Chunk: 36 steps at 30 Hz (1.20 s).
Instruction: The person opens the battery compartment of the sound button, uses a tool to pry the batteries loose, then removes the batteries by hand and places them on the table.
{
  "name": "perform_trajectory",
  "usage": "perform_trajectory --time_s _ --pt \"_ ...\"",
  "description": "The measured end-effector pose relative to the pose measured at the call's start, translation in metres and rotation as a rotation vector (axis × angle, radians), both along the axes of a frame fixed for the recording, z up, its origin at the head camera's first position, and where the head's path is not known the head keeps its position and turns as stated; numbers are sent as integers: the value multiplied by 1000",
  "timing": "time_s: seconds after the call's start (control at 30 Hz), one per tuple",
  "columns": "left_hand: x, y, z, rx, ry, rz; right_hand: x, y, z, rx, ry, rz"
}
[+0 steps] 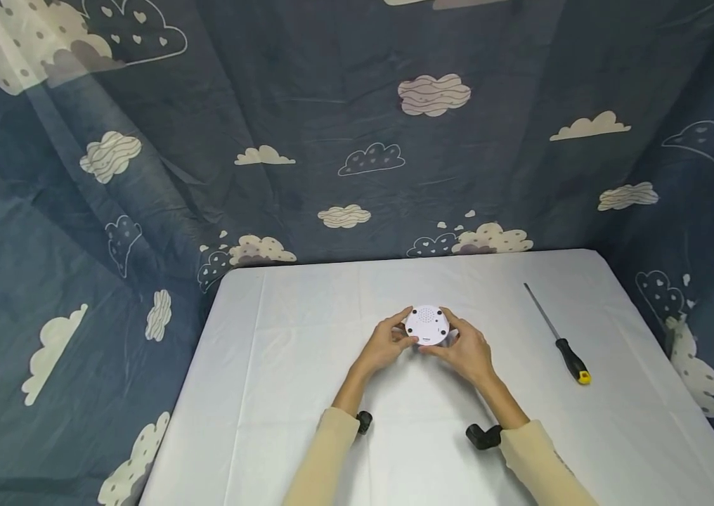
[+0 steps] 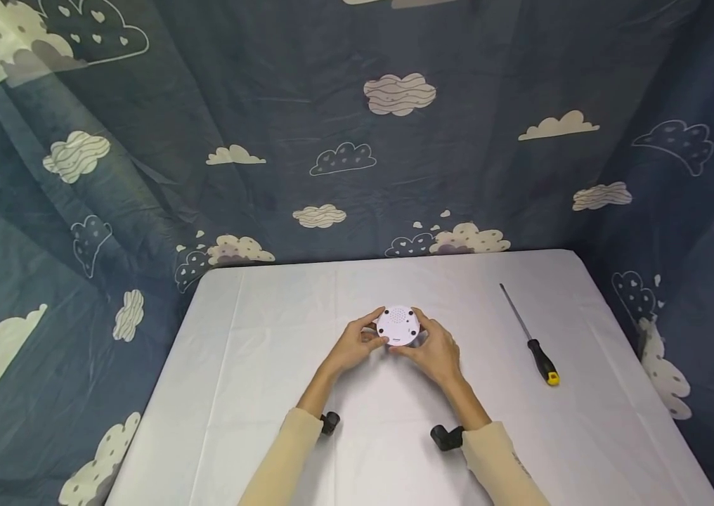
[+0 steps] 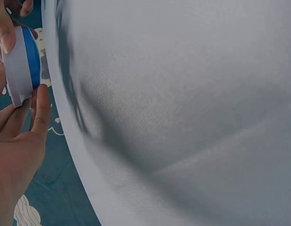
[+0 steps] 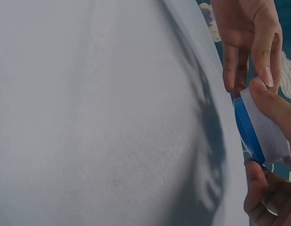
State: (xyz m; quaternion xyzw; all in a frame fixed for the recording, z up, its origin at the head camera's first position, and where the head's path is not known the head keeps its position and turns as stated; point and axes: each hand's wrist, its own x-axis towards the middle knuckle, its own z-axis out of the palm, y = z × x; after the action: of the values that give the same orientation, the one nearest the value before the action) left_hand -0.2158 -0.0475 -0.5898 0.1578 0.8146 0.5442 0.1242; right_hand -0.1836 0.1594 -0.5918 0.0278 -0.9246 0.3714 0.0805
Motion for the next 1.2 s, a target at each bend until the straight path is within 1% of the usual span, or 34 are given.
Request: perform_trajectory --time_s 0.23,0.37,0.5,0.6,0.67,0.77,0.9,0.97,1.03,1.2 --pt "0 1 -2 -57 15 12 -6 4 -1 59 -9 54" --pt "-1 1 -6 -96 9 15 -8 6 -1 106 -28 99" --pt "-2 1 -13 -122 -6 20 -10 7 -1 125 -35 151" --pt "-3 2 -16 -130 3 15 -12 8 -1 148 -34 171" --pt "-3 3 -15 -134 16 12 -13 8 -1 174 -28 174" --pt "-5 5 -14 -153 53 11 -14 9 0 198 -12 178" --pt "-8 8 -10 -196 117 8 -15 11 3 191 59 202" --pt "-9 11 -9 -222 137 2 -16 12 3 187 92 223" --pt "-10 13 -8 -242 149 -3 -16 12 3 182 115 238" --pt "-11 19 -8 -270 149 7 -16 13 2 181 124 248"
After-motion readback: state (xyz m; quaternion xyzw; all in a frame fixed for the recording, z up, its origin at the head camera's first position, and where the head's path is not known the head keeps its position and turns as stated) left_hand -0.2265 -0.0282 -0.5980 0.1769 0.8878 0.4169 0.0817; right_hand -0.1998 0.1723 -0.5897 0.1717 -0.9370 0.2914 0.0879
